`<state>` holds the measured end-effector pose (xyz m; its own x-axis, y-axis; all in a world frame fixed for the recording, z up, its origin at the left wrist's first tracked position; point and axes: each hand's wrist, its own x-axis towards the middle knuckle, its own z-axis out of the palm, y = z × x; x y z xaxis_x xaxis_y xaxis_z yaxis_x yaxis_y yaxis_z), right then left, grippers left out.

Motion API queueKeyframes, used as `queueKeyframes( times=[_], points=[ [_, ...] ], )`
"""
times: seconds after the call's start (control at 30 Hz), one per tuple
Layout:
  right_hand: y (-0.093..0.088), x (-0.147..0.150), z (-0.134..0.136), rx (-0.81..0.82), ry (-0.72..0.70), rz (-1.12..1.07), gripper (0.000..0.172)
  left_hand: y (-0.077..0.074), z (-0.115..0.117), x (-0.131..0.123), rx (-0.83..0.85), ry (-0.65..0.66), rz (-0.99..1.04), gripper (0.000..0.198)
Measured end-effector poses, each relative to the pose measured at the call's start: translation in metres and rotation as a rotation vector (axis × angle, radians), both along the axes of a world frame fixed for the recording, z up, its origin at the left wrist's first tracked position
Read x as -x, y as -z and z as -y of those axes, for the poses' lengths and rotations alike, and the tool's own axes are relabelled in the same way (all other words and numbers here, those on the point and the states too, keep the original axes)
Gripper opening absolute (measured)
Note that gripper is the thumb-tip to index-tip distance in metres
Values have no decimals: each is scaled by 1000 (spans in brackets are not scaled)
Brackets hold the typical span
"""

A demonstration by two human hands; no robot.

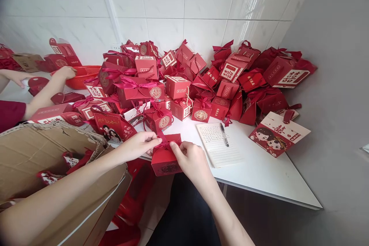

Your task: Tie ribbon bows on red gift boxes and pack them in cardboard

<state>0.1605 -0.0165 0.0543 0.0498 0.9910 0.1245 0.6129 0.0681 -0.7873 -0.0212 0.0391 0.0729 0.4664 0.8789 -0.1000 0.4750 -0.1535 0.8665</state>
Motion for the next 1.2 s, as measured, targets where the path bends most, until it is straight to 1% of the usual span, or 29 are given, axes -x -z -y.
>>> queueKeyframes(
  times=[0.07, 0.17, 0.23, 0.3, 0.37, 0.47, 0.53, 0.63, 0.7, 0.77, 0.9, 1.0, 1.2],
  points=[
    [3, -2, -4, 19, -28, -71, 45, 2, -2, 1, 38, 11, 40, 34],
    [7, -11, -10, 65, -101, -209, 39, 2, -4, 0, 69, -5, 79, 34],
    [9, -18, -14, 85, -140, -294, 38, 2, -5, -1, 85, -2, 112, 33],
    [9, -23, -16, 93, -149, -346, 38, 3, -5, -2, 81, 15, 134, 32],
    [9, -25, -17, 98, -138, -367, 38, 4, -4, -3, 60, 18, 119, 33],
    [9, -24, -16, 107, -151, -369, 39, 6, -3, -3, 21, 2, 37, 36],
    [9, -23, -14, 120, -174, -362, 39, 7, -3, -3, 0, 19, 6, 36],
    [10, -22, -13, 128, -178, -358, 40, 10, -4, -3, -17, 55, 22, 34],
    [12, -22, -13, 126, -172, -368, 41, 12, -5, -2, 13, 52, 45, 32],
    [14, -22, -13, 126, -168, -396, 41, 12, -6, -2, 84, 48, 81, 32],
    [15, -24, -14, 142, -168, -476, 42, 9, -8, 0, 229, 97, 175, 31],
    [13, -26, -15, 166, -170, -507, 42, 7, -9, 3, 273, 124, 182, 30],
    [14, -31, -15, 162, -172, -521, 40, 1, -10, 4, 333, 114, 147, 28]
  ],
)
